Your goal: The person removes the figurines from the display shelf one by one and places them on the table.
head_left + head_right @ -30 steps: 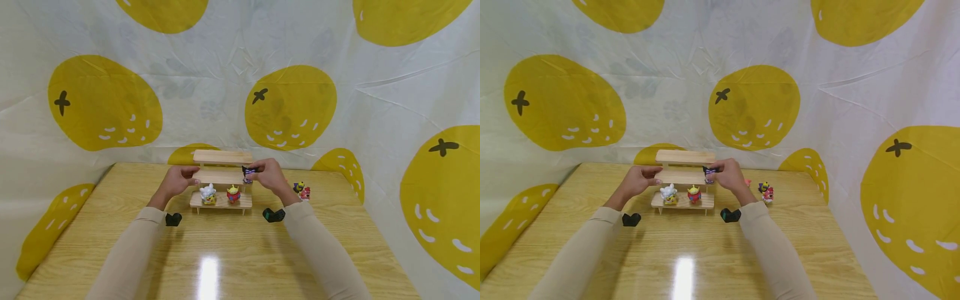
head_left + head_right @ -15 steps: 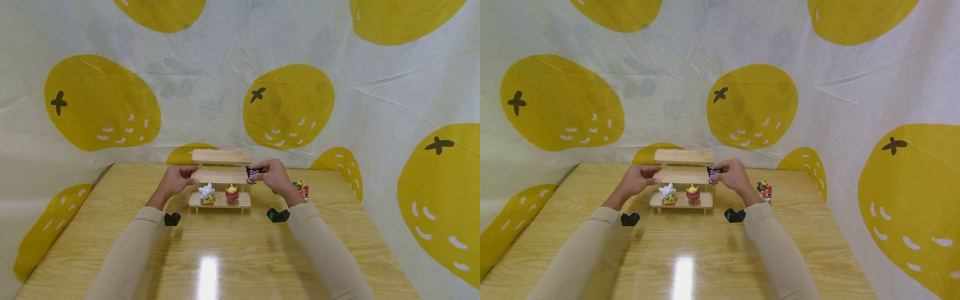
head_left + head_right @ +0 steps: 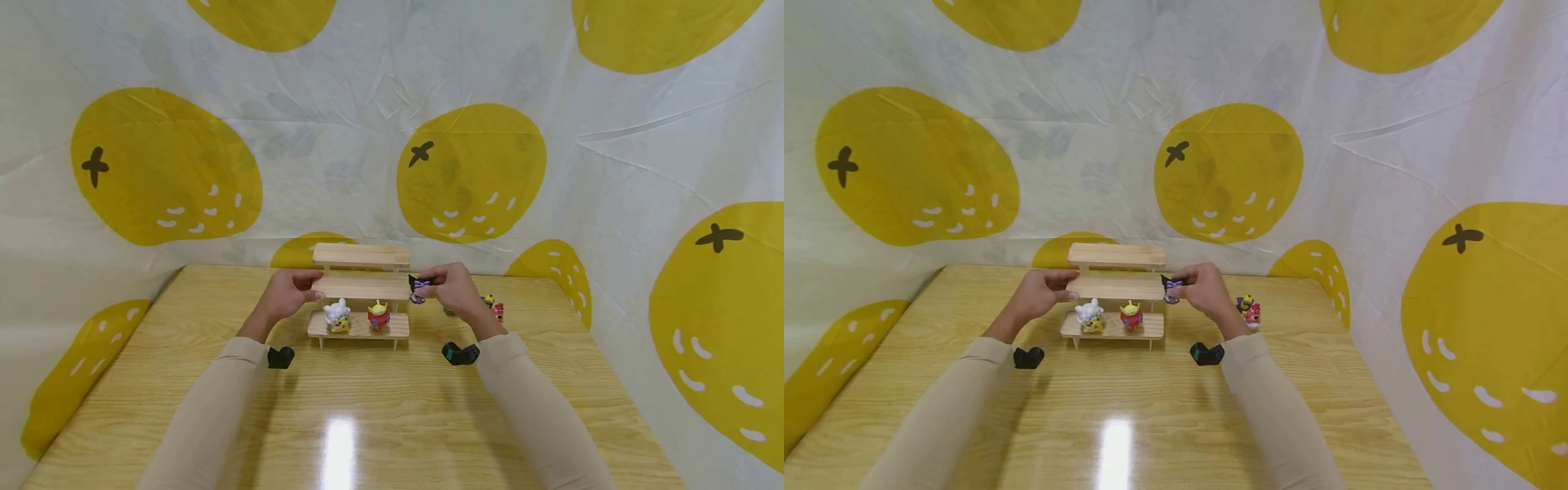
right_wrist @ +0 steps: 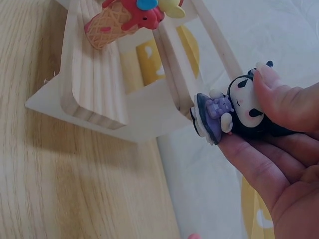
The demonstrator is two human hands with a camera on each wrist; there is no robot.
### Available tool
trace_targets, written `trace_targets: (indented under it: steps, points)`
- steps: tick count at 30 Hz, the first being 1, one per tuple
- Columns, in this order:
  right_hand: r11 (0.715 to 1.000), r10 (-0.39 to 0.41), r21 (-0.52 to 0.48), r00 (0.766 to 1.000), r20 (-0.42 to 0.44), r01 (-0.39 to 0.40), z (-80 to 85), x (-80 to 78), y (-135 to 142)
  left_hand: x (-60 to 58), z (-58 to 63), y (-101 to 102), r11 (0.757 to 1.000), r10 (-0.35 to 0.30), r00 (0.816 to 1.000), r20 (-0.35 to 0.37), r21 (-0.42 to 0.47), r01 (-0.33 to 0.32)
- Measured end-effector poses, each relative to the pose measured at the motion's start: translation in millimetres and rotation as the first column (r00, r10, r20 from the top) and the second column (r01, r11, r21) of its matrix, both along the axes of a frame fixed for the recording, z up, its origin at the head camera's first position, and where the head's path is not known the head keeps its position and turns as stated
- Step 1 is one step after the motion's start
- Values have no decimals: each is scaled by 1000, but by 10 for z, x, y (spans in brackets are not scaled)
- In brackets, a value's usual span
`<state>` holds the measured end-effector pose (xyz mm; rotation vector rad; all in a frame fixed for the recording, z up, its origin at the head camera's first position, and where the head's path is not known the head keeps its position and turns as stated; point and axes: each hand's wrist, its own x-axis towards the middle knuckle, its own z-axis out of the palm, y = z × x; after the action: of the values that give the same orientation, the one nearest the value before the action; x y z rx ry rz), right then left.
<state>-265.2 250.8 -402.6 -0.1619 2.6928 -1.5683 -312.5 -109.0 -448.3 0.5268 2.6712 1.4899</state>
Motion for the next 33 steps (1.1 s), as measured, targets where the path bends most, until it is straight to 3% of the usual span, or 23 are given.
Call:
trace_targets:
  steps: [33]
  points:
    - [998,-53,33,998,18,52,-240,50,331,-8,14,0,1000,-9,1000,9,-12,9]
